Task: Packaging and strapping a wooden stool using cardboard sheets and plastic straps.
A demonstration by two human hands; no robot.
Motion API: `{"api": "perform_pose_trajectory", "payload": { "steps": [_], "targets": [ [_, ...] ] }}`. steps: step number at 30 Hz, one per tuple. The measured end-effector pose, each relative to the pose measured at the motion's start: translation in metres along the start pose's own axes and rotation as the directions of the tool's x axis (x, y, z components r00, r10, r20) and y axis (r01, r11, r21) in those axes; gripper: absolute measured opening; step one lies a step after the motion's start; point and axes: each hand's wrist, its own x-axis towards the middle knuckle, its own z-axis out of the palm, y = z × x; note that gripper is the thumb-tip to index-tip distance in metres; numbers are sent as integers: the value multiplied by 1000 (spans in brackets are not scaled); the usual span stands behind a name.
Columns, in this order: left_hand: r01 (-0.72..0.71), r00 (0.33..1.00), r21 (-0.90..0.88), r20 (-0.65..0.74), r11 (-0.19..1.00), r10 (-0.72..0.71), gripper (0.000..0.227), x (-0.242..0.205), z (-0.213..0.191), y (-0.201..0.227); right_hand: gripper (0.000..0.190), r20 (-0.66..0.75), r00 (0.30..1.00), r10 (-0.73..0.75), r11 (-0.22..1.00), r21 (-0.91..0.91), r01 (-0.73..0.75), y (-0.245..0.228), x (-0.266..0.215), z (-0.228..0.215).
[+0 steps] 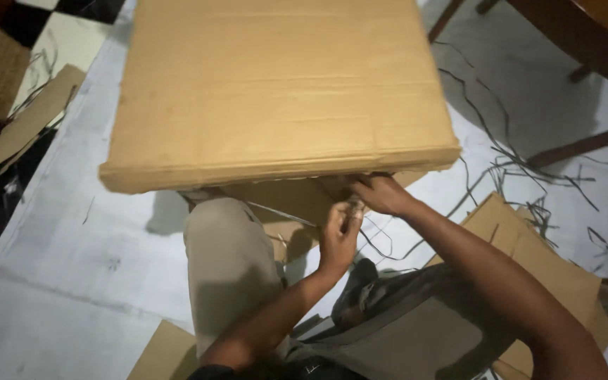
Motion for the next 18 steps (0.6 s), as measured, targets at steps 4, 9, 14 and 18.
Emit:
{"api": "perform_pose_trajectory", "payload": {
  "steps": [4, 9, 14, 18],
  "targets": [
    [134, 990, 21, 39, 991, -135, 37, 8, 11, -10, 58, -94, 994, 50, 919, 394, -9, 0, -5, 14],
    [114, 991, 180, 53, 977, -126, 30, 29, 10, -81, 44, -142, 982, 127, 827, 562, -26, 27, 14, 44],
    [156, 984, 230, 44, 961, -171, 10, 47, 16, -103, 48, -107, 990, 87, 842, 539, -15, 34, 14, 33],
    [217, 970, 259, -169, 941, -177, 26, 76, -12, -135, 58, -14, 998, -54, 974, 219, 56, 34, -19, -16]
  ]
}}
